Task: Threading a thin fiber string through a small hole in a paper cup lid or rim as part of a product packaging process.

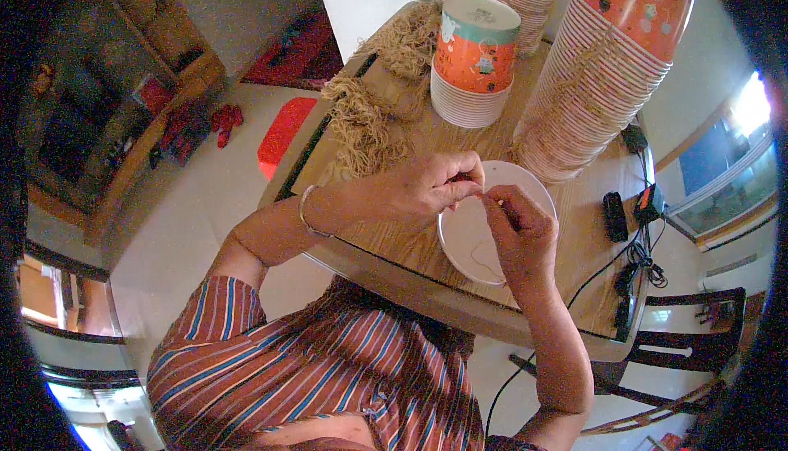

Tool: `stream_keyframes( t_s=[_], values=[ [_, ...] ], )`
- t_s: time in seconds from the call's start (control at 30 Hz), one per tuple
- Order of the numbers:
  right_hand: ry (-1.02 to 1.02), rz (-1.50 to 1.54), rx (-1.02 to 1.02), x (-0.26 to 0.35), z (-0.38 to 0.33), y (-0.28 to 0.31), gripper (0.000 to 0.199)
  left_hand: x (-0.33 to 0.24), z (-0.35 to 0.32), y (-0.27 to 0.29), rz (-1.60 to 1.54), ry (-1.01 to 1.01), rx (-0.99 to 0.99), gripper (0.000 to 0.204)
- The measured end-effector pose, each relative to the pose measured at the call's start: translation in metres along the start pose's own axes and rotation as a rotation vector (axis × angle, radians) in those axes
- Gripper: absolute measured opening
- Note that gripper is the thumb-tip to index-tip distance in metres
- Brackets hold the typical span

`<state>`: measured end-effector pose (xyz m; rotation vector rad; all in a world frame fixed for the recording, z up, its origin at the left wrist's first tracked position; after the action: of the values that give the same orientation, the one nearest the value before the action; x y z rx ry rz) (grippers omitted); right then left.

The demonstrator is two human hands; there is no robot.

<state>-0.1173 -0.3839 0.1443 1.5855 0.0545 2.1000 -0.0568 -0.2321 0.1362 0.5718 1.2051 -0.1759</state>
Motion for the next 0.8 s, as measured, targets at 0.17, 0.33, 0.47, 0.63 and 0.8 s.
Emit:
stream_keyframes(
  t_s=[0.17,0.33,0.47,0.63,0.8],
  values=[
    [-0.084,0.010,-0.021,-0.010,0.000,0.006,0.004,0.008,0.010,0.008,-0.064,-0.070,0.002,0.010],
    [-0.177,0.049,-0.075,-0.004,-0.001,0.019,0.002,0.037,0.034,0.016,0.208,-0.352,-0.210,0.014],
    [-0.202,0.069,-0.102,0.001,-0.003,0.034,0.003,0.060,0.030,0.002,0.221,-0.097,-0.081,0.019],
    [-0.211,0.109,-0.199,0.012,-0.002,0.055,0.004,0.041,0.001,-0.008,-0.021,0.378,0.041,0.031],
    [-0.278,0.055,-0.008,0.003,-0.013,0.040,0.003,0.039,-0.029,-0.025,-0.370,0.443,0.060,0.050]
  ],
)
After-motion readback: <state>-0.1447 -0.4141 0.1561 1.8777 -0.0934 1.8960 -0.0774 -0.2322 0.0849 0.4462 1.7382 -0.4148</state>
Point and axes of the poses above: each hand's wrist, its own z-axis towards the middle knuckle, its own y-axis out of the back of the hand, x = y × z, the point moved 4 cm from there along z, towards the middle knuckle, and after that the axes turned 15 degrees about -x, right-handed, at the moved point
